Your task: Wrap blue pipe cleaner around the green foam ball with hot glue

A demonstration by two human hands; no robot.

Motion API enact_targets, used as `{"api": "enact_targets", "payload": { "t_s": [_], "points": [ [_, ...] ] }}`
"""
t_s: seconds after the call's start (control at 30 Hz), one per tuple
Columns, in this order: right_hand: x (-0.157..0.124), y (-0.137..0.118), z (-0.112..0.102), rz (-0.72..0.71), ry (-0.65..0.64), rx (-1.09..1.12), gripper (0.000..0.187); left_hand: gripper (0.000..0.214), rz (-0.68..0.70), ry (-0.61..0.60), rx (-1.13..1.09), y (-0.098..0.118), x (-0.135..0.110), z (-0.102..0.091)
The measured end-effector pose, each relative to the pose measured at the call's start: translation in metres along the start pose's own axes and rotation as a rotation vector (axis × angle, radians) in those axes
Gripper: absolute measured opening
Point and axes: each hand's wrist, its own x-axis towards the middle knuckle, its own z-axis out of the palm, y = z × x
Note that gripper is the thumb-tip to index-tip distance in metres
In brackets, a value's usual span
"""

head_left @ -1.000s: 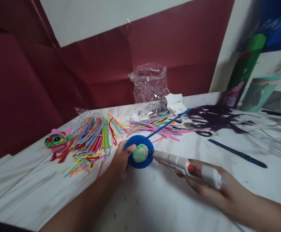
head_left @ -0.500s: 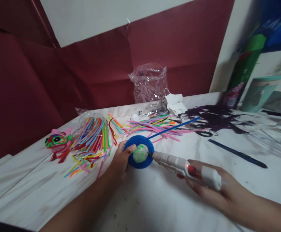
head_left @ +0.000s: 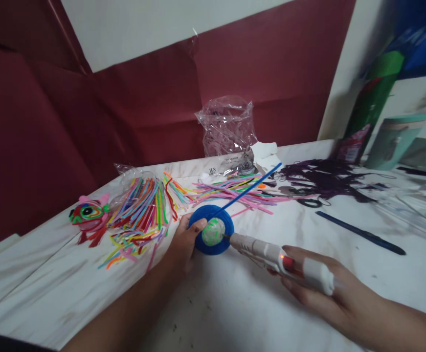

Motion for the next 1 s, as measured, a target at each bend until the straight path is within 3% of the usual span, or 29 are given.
{"api": "enact_targets", "payload": {
  "t_s": [0.13, 0.33, 0.6, 1.0],
  "points": [
    [0.002, -0.005, 0.0, 0.01, 0.031, 0.023, 0.014, 0.054, 0.0, 0.005, 0.003, 0.0, 0.0, 0.0],
    [0.009, -0.02, -0.004, -0.135, 0.036, 0.048, 0.011, 0.053, 0.012, -0.004, -0.003, 0.001, 0.0, 0.001],
    [0.006, -0.007, -0.004, -0.078, -0.008, 0.007, 0.013, 0.055, 0.026, 0.002, 0.022, 0.0, -0.001, 0.001],
    [0.006, -0.015, -0.003, -0.085, 0.031, 0.03, 0.008, 0.055, 0.022, 0.008, 0.01, -0.001, 0.0, 0.0]
  ]
}}
